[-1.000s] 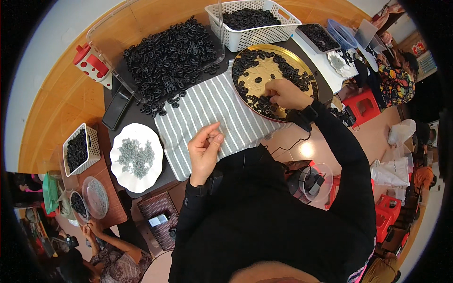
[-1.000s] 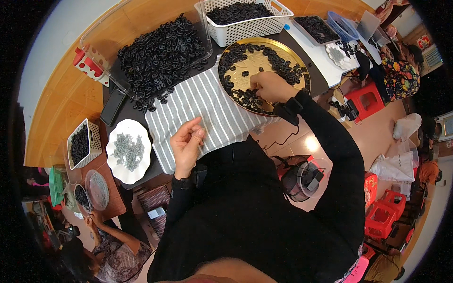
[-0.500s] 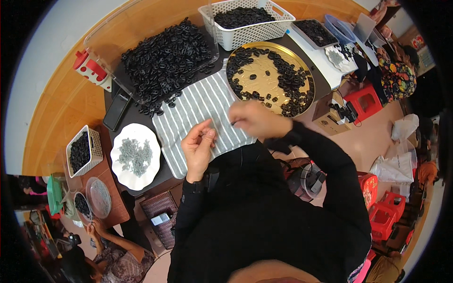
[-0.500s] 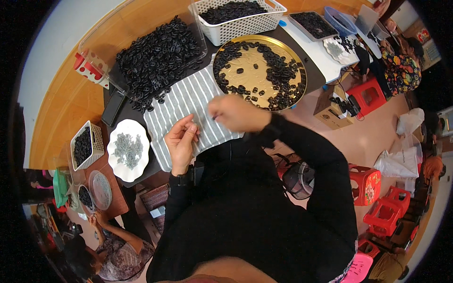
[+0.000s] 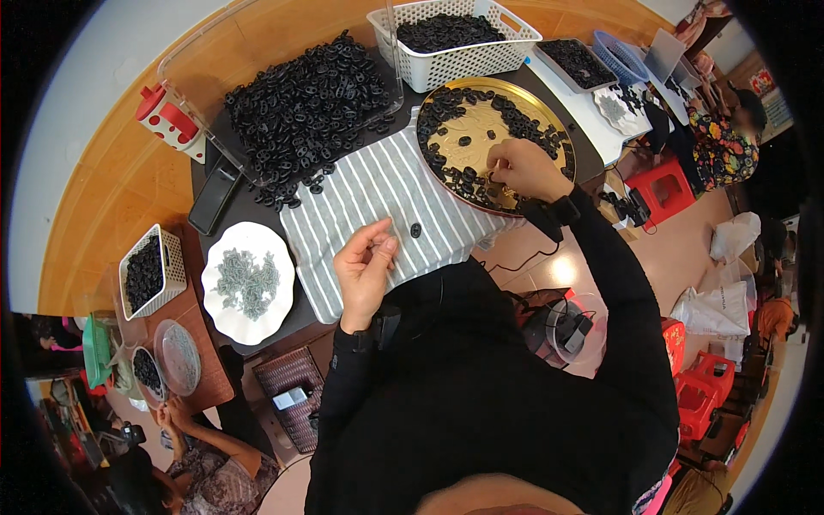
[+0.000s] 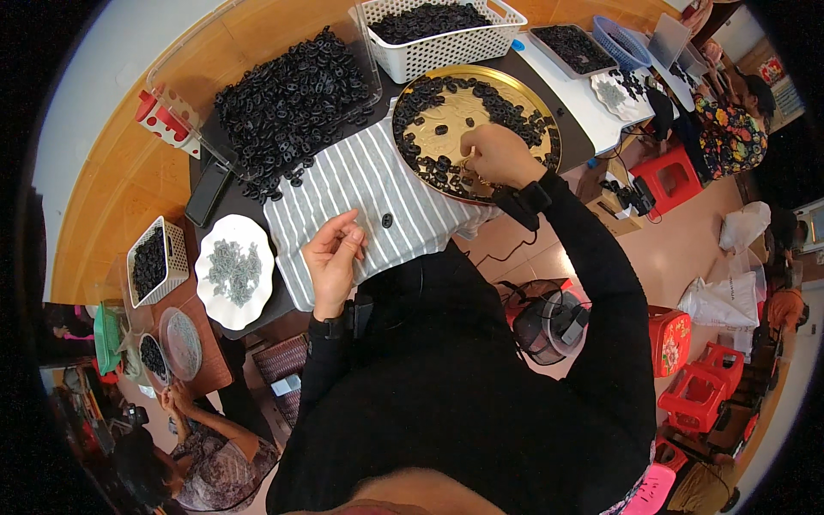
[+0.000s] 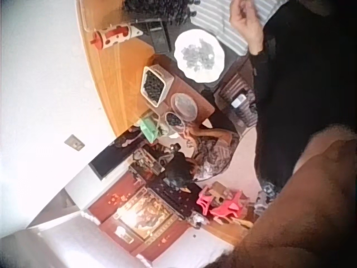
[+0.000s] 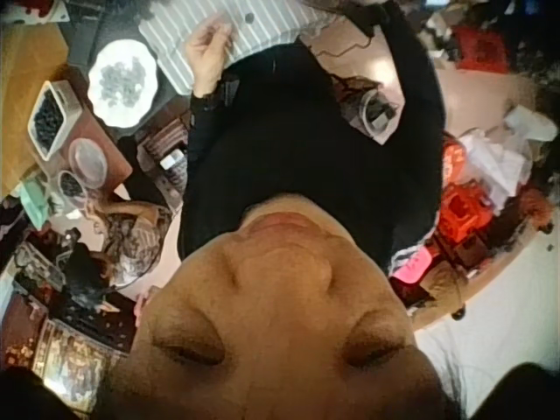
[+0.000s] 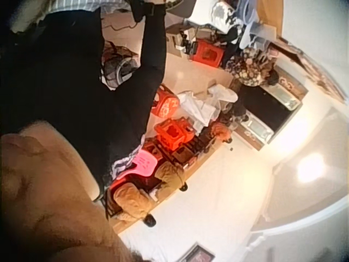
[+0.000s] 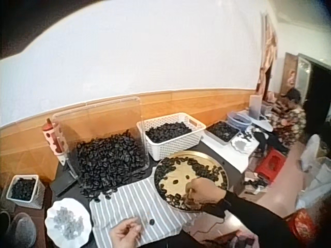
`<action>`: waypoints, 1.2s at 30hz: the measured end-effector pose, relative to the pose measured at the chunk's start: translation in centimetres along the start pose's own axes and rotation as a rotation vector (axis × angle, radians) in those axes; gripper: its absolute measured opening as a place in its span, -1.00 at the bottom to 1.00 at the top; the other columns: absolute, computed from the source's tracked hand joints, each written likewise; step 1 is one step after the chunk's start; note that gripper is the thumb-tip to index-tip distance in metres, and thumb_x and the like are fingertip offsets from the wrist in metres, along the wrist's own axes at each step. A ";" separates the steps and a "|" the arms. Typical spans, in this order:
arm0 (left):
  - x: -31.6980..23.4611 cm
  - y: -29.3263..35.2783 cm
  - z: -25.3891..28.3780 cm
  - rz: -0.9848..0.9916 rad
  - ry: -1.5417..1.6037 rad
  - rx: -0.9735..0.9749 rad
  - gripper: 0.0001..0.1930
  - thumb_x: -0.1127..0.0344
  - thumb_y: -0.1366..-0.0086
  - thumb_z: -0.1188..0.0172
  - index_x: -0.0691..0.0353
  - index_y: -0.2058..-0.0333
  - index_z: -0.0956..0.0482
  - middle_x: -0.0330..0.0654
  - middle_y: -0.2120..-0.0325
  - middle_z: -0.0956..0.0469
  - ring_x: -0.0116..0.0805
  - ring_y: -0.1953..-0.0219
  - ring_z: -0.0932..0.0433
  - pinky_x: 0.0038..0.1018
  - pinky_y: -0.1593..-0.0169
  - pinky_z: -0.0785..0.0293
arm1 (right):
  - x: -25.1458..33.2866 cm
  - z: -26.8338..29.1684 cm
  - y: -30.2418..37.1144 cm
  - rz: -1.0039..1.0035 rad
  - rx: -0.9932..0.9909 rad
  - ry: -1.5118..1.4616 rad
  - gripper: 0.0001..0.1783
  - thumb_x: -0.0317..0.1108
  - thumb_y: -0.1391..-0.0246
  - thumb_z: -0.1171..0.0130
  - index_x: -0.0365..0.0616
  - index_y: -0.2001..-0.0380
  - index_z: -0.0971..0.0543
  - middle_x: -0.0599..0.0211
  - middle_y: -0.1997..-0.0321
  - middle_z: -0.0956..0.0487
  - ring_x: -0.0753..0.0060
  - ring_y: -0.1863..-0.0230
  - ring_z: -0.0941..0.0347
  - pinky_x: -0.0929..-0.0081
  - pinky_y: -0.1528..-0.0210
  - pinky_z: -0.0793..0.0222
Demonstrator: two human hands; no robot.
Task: The person repeatedly picks small black plastic components from a tray and inserts metal pins into them by hand. They place the assembled units onto a striped cloth on the table.
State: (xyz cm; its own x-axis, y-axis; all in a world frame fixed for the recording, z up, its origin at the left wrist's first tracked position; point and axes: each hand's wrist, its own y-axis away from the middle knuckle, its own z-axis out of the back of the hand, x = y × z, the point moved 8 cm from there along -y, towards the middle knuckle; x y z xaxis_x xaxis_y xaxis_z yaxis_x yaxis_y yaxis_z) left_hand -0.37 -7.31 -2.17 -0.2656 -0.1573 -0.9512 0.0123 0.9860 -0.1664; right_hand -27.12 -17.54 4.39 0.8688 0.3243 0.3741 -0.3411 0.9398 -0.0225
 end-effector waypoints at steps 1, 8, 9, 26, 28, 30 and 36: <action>0.0 0.0 0.0 -0.001 0.013 -0.007 -0.73 0.55 -0.28 -0.16 0.35 0.03 -0.57 -0.28 0.44 -0.53 -0.58 0.44 -0.47 -0.68 0.45 -0.36 | -0.4 -0.5 0.0 -0.009 0.014 0.002 -0.85 -0.43 0.22 -0.21 -0.20 0.47 -0.58 0.05 0.44 -0.58 -0.03 0.33 -0.53 0.15 0.31 -0.41; -2.6 0.9 2.1 -0.101 0.013 -0.167 -0.75 0.55 -0.28 -0.16 0.36 0.07 -0.58 -0.29 0.42 -0.50 -0.58 0.43 -0.44 -0.66 0.42 -0.36 | -1.5 -2.3 -0.8 0.009 -0.018 0.011 -0.88 -0.41 0.18 -0.20 -0.21 0.51 -0.55 0.04 0.44 -0.55 -0.06 0.33 -0.51 0.14 0.29 -0.39; -3.4 1.5 3.0 -0.127 -0.027 -0.212 -0.76 0.55 -0.27 -0.16 0.37 0.08 -0.58 -0.30 0.42 -0.48 -0.59 0.42 -0.42 -0.65 0.42 -0.36 | -1.2 -2.2 -0.7 0.031 -0.020 -0.005 -0.89 -0.40 0.15 -0.19 -0.20 0.52 -0.52 0.03 0.42 -0.53 -0.09 0.32 -0.49 0.12 0.27 -0.38; -5.9 -0.2 -1.0 -0.332 -1.191 -0.139 -0.85 0.57 0.04 -0.26 0.33 0.40 -0.63 -0.07 0.42 -0.46 -0.06 0.28 -0.42 -0.26 0.22 -0.38 | 10.8 -4.9 3.9 0.038 -0.066 -1.026 -0.79 -0.58 -0.12 -0.10 -0.24 0.16 -0.57 0.51 0.37 -0.53 0.77 0.38 -0.41 0.74 0.34 -0.34; -5.6 -0.4 -0.9 -0.365 -1.169 -0.141 -0.86 0.59 0.03 -0.24 0.35 0.41 -0.61 -0.06 0.42 -0.46 -0.05 0.29 -0.41 -0.27 0.21 -0.37 | 11.1 -7.6 4.1 -0.003 -0.089 -1.148 -0.79 -0.60 -0.11 -0.09 -0.28 0.16 -0.56 0.46 0.35 -0.54 0.71 0.36 -0.43 0.70 0.31 -0.37; -5.3 -0.4 -0.7 -0.365 -1.158 -0.121 -0.88 0.60 0.03 -0.23 0.37 0.44 -0.58 -0.05 0.42 -0.46 -0.04 0.28 -0.40 -0.27 0.20 -0.36 | 11.3 -9.3 3.9 0.006 -0.146 -1.210 -0.79 -0.62 -0.12 -0.08 -0.31 0.16 -0.55 0.42 0.33 -0.54 0.68 0.35 -0.43 0.67 0.30 -0.38; -5.7 -0.2 -0.8 -0.387 -1.099 -0.072 -0.92 0.62 0.01 -0.19 0.39 0.48 -0.51 -0.02 0.39 -0.44 -0.01 0.25 -0.38 -0.25 0.18 -0.34 | 11.5 -10.1 4.0 0.103 -0.262 -1.169 -0.79 -0.64 -0.16 -0.05 -0.30 0.14 -0.55 0.45 0.29 -0.51 0.71 0.35 -0.42 0.71 0.29 -0.40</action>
State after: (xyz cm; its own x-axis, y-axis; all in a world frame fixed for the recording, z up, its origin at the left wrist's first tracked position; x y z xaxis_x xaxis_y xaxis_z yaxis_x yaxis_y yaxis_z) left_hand 0.35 -6.60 3.51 0.7388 -0.3769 -0.5586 0.0489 0.8568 -0.5133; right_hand -14.83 -9.00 -0.77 -0.0555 0.2325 0.9710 -0.1886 0.9526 -0.2388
